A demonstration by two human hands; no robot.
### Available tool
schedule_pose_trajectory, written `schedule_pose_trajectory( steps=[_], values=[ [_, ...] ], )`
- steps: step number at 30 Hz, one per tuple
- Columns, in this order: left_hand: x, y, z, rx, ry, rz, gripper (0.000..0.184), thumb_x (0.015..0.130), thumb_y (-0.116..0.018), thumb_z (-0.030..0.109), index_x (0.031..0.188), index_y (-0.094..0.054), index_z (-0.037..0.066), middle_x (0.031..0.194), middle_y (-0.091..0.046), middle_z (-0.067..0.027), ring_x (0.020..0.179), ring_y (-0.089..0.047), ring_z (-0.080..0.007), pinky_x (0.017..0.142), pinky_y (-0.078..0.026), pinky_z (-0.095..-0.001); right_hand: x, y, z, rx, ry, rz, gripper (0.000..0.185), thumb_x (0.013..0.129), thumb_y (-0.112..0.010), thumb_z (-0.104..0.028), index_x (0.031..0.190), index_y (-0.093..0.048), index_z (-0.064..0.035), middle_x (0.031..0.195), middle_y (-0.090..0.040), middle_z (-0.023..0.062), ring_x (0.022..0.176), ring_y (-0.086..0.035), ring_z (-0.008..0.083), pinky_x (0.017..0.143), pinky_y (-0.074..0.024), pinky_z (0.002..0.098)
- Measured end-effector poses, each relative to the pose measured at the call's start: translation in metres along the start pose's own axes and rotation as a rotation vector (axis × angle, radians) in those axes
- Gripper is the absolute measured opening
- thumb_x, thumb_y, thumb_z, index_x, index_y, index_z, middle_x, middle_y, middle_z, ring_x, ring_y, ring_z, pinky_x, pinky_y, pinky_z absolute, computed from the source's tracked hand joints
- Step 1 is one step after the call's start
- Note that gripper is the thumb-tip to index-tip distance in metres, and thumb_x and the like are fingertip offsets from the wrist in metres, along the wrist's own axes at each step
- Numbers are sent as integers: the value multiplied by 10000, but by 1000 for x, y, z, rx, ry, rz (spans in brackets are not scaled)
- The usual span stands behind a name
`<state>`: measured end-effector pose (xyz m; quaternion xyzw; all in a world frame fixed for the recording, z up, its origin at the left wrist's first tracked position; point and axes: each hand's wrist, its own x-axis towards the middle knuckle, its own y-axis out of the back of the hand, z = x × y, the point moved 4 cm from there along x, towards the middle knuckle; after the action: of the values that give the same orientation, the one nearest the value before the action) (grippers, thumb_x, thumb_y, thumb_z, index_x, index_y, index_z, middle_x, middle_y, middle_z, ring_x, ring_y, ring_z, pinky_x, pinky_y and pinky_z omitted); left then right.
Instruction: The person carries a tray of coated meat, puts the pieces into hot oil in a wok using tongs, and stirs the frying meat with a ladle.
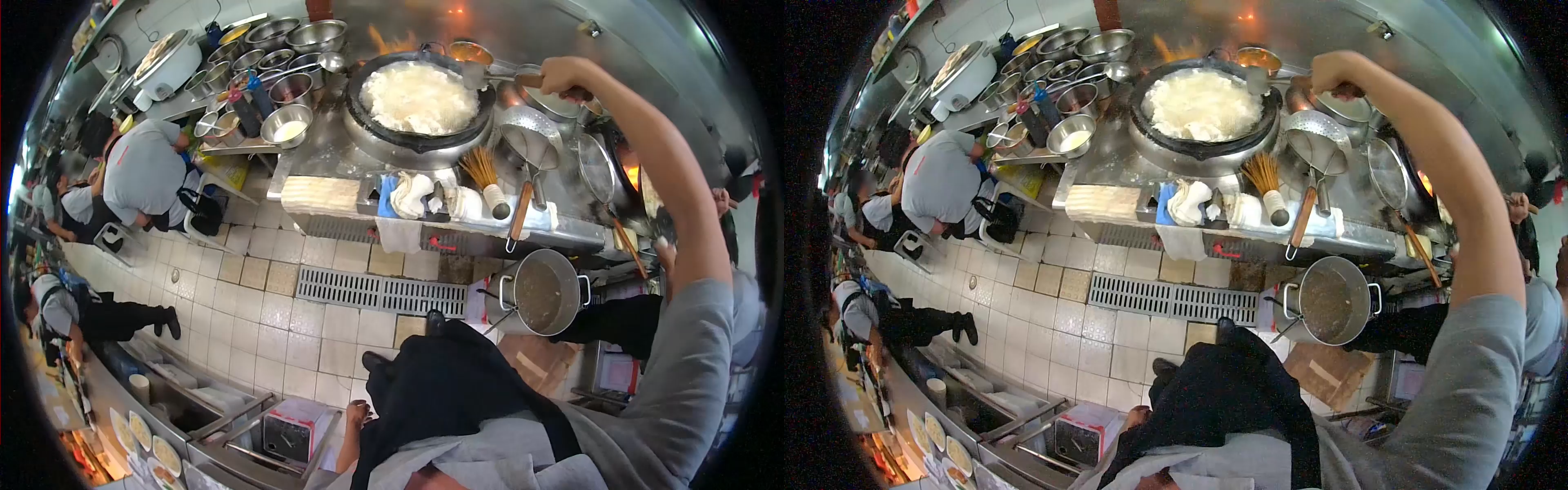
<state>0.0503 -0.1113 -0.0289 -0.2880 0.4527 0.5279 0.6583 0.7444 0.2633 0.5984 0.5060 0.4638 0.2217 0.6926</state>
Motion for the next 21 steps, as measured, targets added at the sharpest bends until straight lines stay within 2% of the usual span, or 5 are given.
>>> schedule_pose_trajectory(
  steps=[4,8,14,19,21],
  values=[
    [8,-10,18,-9,20,4,329,792,-572,7,1121,-572,-11,830,-646,-162,670,-672,-260,537,-570,-372,21,-30,-13,-252,110,-12,248,779,-568,-118,633,-585,81,498,-553,143,394,-550,250,398,-464,414],
    [6,-18,58,-2,-36,95,349,785,-568,-13,1134,-565,-10,836,-642,-157,658,-671,-246,511,-555,-337,-2,-4,-16,-175,17,-188,298,853,-561,-201,658,-598,22,546,-576,126,414,-552,218,390,-443,358],
    [14,-25,59,-66,-8,80,341,787,-581,-12,1128,-558,1,837,-643,-153,653,-661,-239,511,-550,-338,4,5,49,500,-230,-631,311,932,-544,-369,826,-502,-79,610,-510,5,392,-427,60,348,-363,255],
    [12,-32,32,-70,78,47,357,789,-592,-6,1144,-560,2,845,-647,-151,650,-658,-236,521,-560,-349,6,-72,64,875,-101,-629,262,921,-575,-356,873,-493,-111,650,-510,-15,402,-405,13,300,-282,184],
    [11,-33,19,-19,18,29,358,791,-590,9,1148,-561,-10,829,-644,-144,656,-662,-235,527,-565,-355,14,-109,58,965,-41,-551,276,916,-594,-352,994,-499,-104,661,-505,-17,399,-406,17,297,-283,187]
  ],
)
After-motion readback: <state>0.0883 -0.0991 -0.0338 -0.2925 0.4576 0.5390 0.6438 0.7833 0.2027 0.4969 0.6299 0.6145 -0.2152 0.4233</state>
